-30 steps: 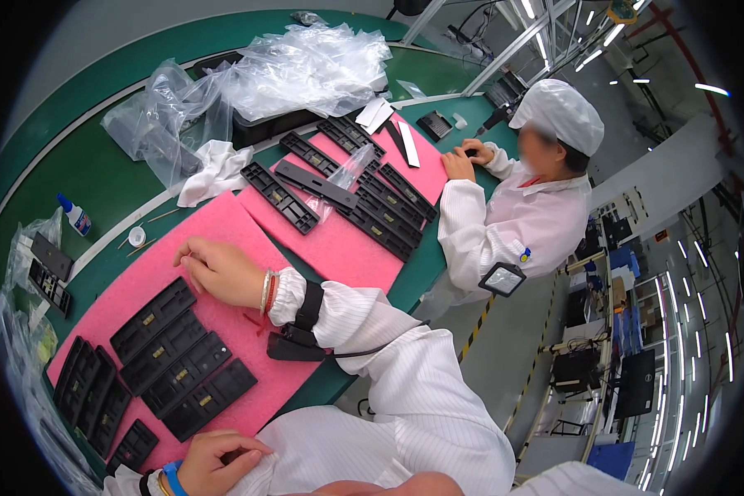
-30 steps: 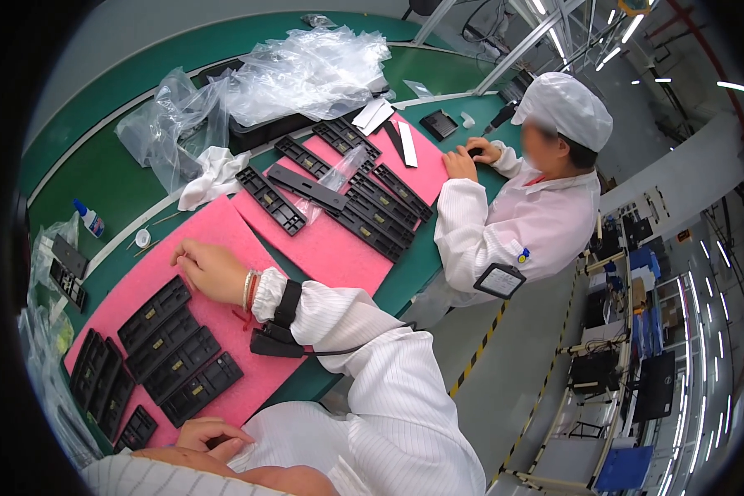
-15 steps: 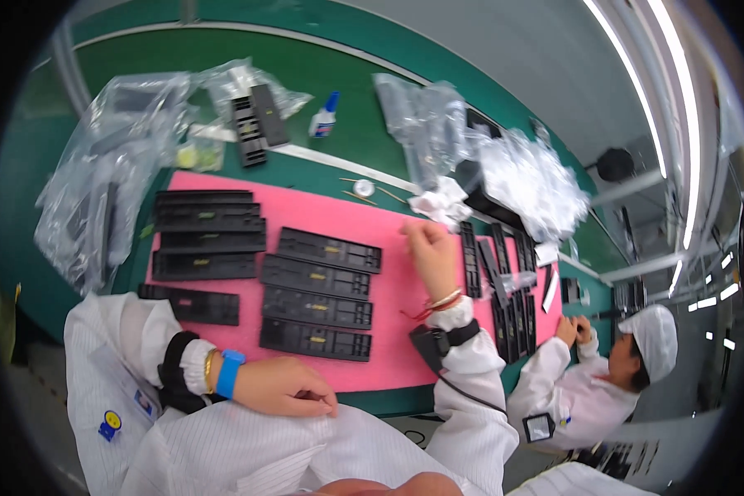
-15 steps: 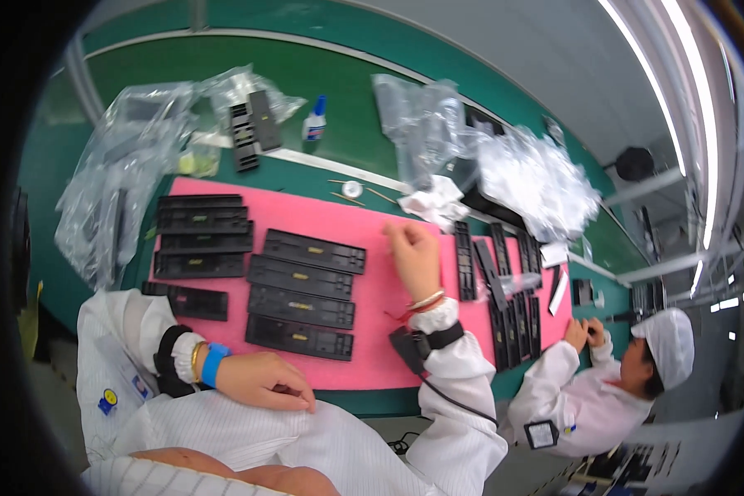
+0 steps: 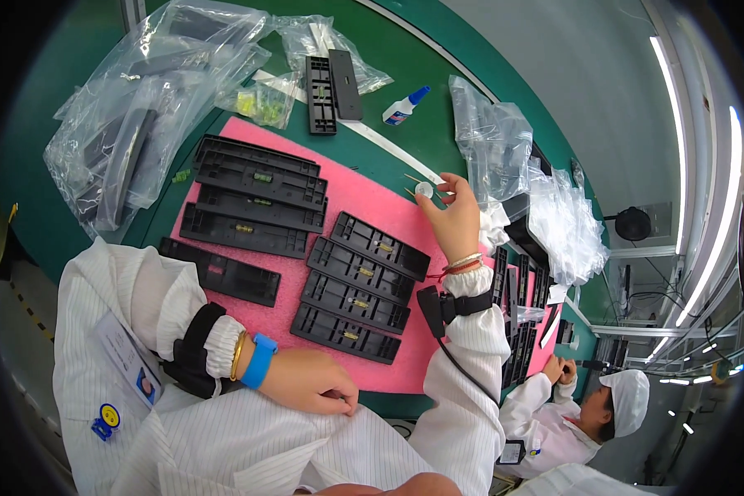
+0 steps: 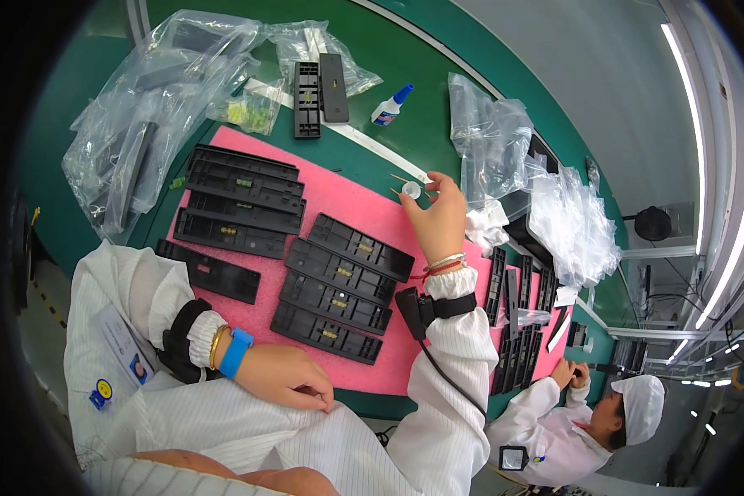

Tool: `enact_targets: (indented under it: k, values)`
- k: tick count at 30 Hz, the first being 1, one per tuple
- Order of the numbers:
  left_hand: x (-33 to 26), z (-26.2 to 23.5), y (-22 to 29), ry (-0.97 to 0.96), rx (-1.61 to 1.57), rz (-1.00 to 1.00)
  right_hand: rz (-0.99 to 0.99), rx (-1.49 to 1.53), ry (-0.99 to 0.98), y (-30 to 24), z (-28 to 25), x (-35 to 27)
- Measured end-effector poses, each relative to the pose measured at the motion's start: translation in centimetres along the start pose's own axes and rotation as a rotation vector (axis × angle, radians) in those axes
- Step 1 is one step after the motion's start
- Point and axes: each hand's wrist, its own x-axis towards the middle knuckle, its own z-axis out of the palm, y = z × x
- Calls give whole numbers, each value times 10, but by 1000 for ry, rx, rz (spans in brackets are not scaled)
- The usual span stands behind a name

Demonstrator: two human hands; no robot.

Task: The person picks up small yellow components and inserts them into slots on black plastic parts. After repeating this, they remove another part from a plastic bag, insert a component, and apply a liquid from a container using a thin stick.

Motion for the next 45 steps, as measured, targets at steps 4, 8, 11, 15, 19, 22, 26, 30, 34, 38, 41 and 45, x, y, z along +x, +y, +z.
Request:
enact_targets:
  k: [4,8,11,15,19,22,26,30,34,38,41,45]
  values:
    - [-1,0,1,14,0,0,73,17,-17,-11,6,7]
    - [0,0,-2,33,-10,18,92,-35,-55,-8,11,15]
    - [-1,0,-3,35,-25,24,58,-59,-33,-8,17,17]
    - [1,7,-6,49,-42,32,116,-28,-65,-12,14,17]
    - [2,4,-4,23,-48,35,97,-12,-24,-10,3,21]
    - [1,2,-2,18,-36,16,70,31,-7,-10,-15,14]
    - [2,5,-7,24,-42,55,87,56,-73,2,-49,-30]
    - [-1,1,-3,21,-20,27,205,110,-190,5,-64,-76]
    - [0,0,1,7,-8,0,222,111,-238,15,-72,-95]
    - [-1,1,3,19,-3,-11,108,92,-96,5,-80,-64]
    - [1,-3,4,-5,-17,-29,104,175,-19,-2,-66,-29]
    - [0,-3,3,-3,-1,-10,-110,53,-188,0,-36,11]
